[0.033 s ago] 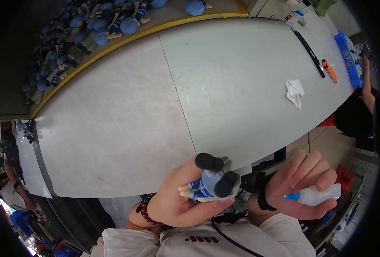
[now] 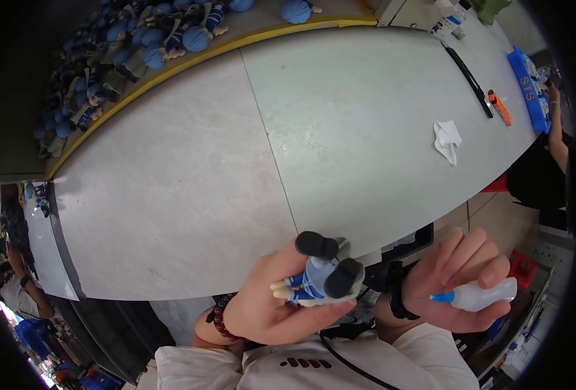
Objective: Assembling and gluing components of small plastic figurines at a manufacturing workstation.
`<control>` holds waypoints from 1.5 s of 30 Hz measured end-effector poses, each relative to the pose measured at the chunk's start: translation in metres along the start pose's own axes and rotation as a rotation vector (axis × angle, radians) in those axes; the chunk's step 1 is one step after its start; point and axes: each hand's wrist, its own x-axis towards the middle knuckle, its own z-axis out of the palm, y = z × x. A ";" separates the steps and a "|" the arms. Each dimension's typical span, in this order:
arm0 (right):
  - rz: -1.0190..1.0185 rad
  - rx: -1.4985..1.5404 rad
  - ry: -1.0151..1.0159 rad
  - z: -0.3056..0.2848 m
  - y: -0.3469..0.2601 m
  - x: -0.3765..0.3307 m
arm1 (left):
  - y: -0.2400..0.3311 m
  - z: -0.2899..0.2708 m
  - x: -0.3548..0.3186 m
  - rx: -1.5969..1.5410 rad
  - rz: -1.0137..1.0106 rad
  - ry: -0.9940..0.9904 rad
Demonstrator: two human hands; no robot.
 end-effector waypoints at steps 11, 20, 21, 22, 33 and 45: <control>0.037 -0.011 -0.013 -0.001 0.002 -0.001 | -0.002 0.001 0.006 -0.049 -0.044 0.068; 0.017 -0.029 -0.022 -0.004 0.003 -0.001 | 0.001 0.001 0.000 -0.192 -0.084 -0.041; 0.024 -0.030 -0.023 -0.005 0.003 -0.001 | -0.010 -0.001 0.000 -0.143 0.069 -0.039; 0.031 -0.030 -0.024 -0.005 0.003 -0.002 | -0.017 -0.001 -0.001 -0.092 0.222 -0.037; 0.042 -0.029 -0.026 -0.004 0.005 -0.003 | -0.009 0.003 -0.006 -0.200 0.054 0.077; 0.040 -0.014 -0.001 -0.003 0.009 -0.006 | -0.009 0.003 -0.003 -0.208 0.029 0.110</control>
